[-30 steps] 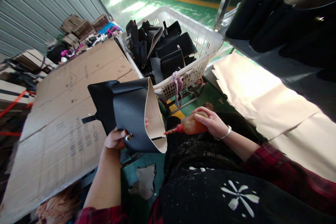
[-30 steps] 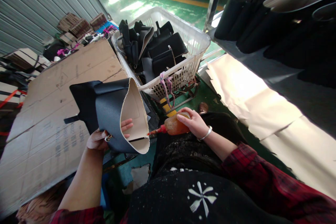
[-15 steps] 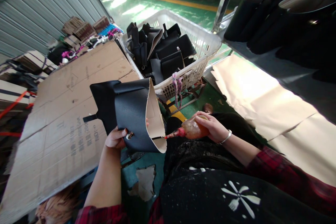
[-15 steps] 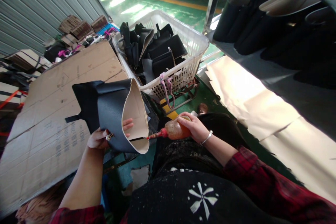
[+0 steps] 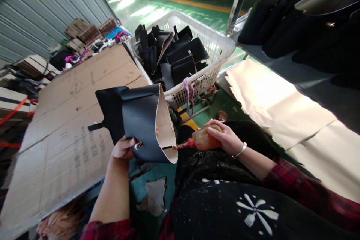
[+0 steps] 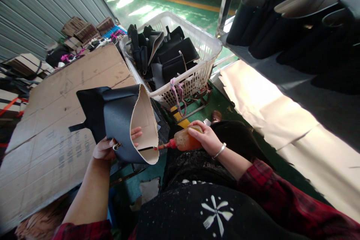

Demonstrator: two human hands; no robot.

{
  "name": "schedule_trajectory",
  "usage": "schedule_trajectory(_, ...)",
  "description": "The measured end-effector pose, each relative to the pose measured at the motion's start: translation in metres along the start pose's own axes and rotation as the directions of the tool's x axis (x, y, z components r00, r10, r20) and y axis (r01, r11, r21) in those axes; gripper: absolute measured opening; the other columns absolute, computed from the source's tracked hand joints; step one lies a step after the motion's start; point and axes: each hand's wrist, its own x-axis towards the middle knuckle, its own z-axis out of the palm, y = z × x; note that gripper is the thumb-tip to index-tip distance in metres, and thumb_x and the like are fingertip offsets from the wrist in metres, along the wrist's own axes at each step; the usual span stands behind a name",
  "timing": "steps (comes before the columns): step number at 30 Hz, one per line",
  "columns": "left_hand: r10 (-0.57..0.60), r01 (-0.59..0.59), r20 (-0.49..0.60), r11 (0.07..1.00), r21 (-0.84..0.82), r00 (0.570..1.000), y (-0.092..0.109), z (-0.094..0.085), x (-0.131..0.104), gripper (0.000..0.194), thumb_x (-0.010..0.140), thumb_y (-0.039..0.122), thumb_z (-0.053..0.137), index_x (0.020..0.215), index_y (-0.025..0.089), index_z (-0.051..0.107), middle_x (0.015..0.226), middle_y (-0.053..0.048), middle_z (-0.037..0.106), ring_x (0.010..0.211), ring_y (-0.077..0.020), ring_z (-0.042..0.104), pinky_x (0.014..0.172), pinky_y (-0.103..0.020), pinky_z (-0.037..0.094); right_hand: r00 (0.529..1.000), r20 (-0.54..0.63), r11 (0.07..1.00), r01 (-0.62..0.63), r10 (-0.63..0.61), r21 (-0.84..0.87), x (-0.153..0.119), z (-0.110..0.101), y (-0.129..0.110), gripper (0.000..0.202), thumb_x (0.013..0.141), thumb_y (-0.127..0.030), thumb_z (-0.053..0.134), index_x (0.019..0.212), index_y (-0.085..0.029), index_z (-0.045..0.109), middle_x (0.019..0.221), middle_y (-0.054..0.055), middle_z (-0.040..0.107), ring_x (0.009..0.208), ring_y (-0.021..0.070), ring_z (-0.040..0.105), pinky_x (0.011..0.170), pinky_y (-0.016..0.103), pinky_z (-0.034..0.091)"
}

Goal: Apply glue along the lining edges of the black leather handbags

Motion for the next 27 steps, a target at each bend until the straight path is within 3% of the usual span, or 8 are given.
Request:
schedule_trajectory(8,-0.025,0.025,-0.004,0.999,0.028,1.0,0.003,0.001,-0.001,0.065,0.067,0.031,0.082,0.127,0.015,0.063,0.135,-0.024,0.058,0.121,-0.0465,0.055,0.103,-0.068,0.038,0.99,-0.057,0.99,0.121,-0.125,-0.07,-0.006,-0.003,0.012,0.041,0.071,-0.058,0.074,0.091,-0.024,0.063,0.087,0.003,0.064,0.075,0.019,0.06,0.069,0.031,0.05)
schedule_trajectory(18,0.003,-0.004,-0.051,1.0,-0.007,0.999,0.004,0.018,0.0,0.077,0.058,0.03,0.088,0.128,0.013,0.061,0.13,-0.025,0.061,0.125,-0.0491,0.05,0.1,-0.068,0.041,0.966,-0.133,0.969,0.203,-0.221,-0.138,-0.023,-0.003,0.011,0.035,0.077,-0.054,0.069,0.095,-0.026,0.062,0.092,0.004,0.063,0.077,0.0213,0.059,0.07,0.033,0.05)
schedule_trajectory(27,0.003,-0.003,-0.018,1.0,-0.022,1.0,0.007,0.024,0.0,0.068,0.06,0.025,0.086,0.122,0.008,0.065,0.131,-0.025,0.06,0.13,-0.0488,0.044,0.1,-0.062,0.045,0.946,-0.15,0.932,0.239,-0.287,-0.273,-0.026,-0.001,-0.003,0.037,0.073,-0.057,0.07,0.089,-0.025,0.064,0.086,0.005,0.064,0.077,0.0228,0.059,0.074,0.036,0.049)
